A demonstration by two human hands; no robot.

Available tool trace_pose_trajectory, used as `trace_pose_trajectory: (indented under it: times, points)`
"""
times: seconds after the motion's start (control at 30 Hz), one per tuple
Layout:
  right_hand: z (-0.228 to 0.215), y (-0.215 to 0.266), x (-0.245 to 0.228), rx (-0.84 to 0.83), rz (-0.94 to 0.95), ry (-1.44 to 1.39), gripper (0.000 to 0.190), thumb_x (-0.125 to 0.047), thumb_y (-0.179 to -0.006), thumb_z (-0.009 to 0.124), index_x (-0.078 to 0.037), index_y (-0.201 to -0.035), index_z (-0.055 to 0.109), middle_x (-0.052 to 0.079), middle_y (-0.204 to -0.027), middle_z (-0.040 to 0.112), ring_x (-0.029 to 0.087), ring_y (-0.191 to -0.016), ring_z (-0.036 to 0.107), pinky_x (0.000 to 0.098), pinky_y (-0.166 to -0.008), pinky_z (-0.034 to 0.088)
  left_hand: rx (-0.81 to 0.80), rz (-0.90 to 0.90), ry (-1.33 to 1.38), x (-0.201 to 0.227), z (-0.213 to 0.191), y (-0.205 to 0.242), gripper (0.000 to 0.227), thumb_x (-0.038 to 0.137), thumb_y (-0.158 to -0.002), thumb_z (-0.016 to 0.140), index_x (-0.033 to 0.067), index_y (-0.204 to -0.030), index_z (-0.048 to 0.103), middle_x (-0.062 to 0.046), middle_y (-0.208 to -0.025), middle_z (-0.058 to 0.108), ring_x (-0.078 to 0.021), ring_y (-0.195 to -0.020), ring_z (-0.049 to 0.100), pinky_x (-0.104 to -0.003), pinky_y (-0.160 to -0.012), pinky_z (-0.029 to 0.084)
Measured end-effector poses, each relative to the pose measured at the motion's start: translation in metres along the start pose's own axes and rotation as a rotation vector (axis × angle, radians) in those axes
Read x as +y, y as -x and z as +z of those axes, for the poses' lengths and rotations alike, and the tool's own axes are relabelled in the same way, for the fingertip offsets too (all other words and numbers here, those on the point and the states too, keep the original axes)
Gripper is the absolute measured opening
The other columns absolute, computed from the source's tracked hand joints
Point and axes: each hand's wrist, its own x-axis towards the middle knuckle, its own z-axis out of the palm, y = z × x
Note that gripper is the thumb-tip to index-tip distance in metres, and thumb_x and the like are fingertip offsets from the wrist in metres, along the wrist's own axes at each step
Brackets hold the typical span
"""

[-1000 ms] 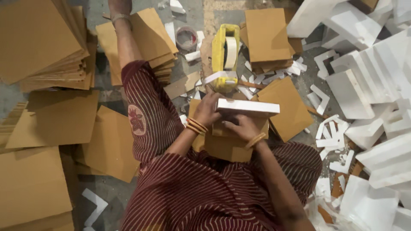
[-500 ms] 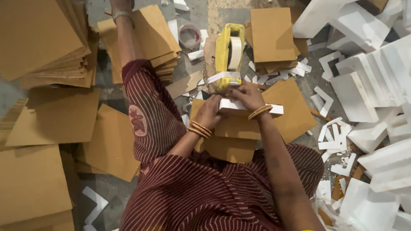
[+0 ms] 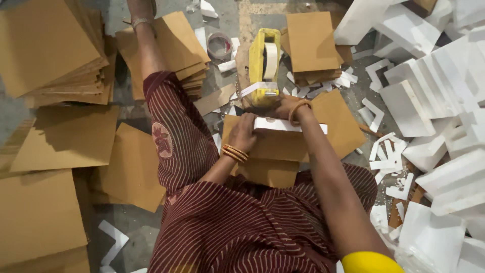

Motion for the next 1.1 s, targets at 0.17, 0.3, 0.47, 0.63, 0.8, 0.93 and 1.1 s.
trace_pose_trajectory:
  times: [0.17,0.3,0.47,0.63,0.8,0.93,1.1]
  points:
    - [-0.024,0.024,-0.032,-0.021,0.203,0.072,0.072,-0.049,-0.076,0.081,-0.019,-0.137,0.059,0.016,-0.132,0.064,0.035,-0.115,0.063,0.0447,-0.099,0.05,-0.03,-0.063,0.02,0.0,0.001,0.0,0.052,0.001,-0.072,0.074,0.0089,-0.12,0.056,-0.016,-0.114,0.061,-0.0395,-0.108,0.061,-0.048,-0.092,0.05]
    - [-0.033,0.06,-0.042,0.244,0.294,-0.066,0.046,-0.048,-0.094,0.068,-0.017,-0.128,0.074,0.012,-0.129,0.076,0.032,-0.115,0.071,0.0455,-0.099,0.055,0.061,0.028,0.097,-0.008,0.005,0.001,0.064,-0.007,-0.072,0.068,0.0099,-0.132,0.056,-0.015,-0.127,0.064,-0.0391,-0.118,0.061,-0.046,-0.099,0.05]
    - [-0.009,0.113,-0.043,0.288,-0.032,0.056,0.059,-0.033,-0.072,0.085,-0.014,-0.123,0.063,0.011,-0.108,0.069,0.033,-0.1,0.066,0.047,-0.085,0.052,0.03,0.044,0.084,-0.003,0.0,-0.002,0.065,0.0,-0.07,0.076,0.0101,-0.13,0.056,-0.016,-0.125,0.062,-0.0391,-0.119,0.058,-0.046,-0.101,0.047]
    - [0.019,0.129,-0.041,0.546,-0.154,0.222,0.064,-0.016,-0.064,0.079,-0.013,-0.125,0.059,0.01,-0.107,0.062,0.033,-0.101,0.058,0.049,-0.088,0.043,-0.062,0.059,0.101,0.02,-0.023,-0.013,0.068,0.004,-0.069,0.08,0.0106,-0.133,0.057,-0.016,-0.126,0.062,-0.037,-0.12,0.057,-0.044,-0.103,0.047]
    - [0.02,0.131,-0.042,0.555,-0.157,0.189,0.058,-0.015,-0.064,0.077,-0.015,-0.119,0.059,0.009,-0.113,0.061,0.032,-0.105,0.056,0.0494,-0.088,0.041,-0.154,0.119,0.497,0.025,-0.017,-0.023,0.063,0.017,-0.082,0.084,0.0121,-0.136,0.053,-0.013,-0.128,0.069,-0.0317,-0.118,0.07,-0.04,-0.1,0.055]
    - [0.017,0.128,-0.044,0.524,-0.129,0.17,0.064,-0.016,-0.062,0.078,-0.011,-0.122,0.057,0.011,-0.114,0.061,0.034,-0.105,0.056,0.0511,-0.086,0.041,-0.168,-0.003,0.386,0.014,-0.009,-0.022,0.067,0.014,-0.079,0.08,0.01,-0.139,0.049,-0.018,-0.124,0.071,-0.0382,-0.117,0.068,-0.043,-0.1,0.053]
    - [0.01,0.129,-0.03,0.417,-0.161,0.181,0.069,-0.017,-0.063,0.079,-0.008,-0.127,0.055,0.015,-0.114,0.062,0.038,-0.104,0.059,0.0515,-0.086,0.044,-0.167,-0.083,0.085,0.001,-0.001,-0.014,0.064,0.013,-0.082,0.076,0.0105,-0.141,0.052,-0.023,-0.124,0.068,-0.044,-0.118,0.063,-0.048,-0.098,0.049]
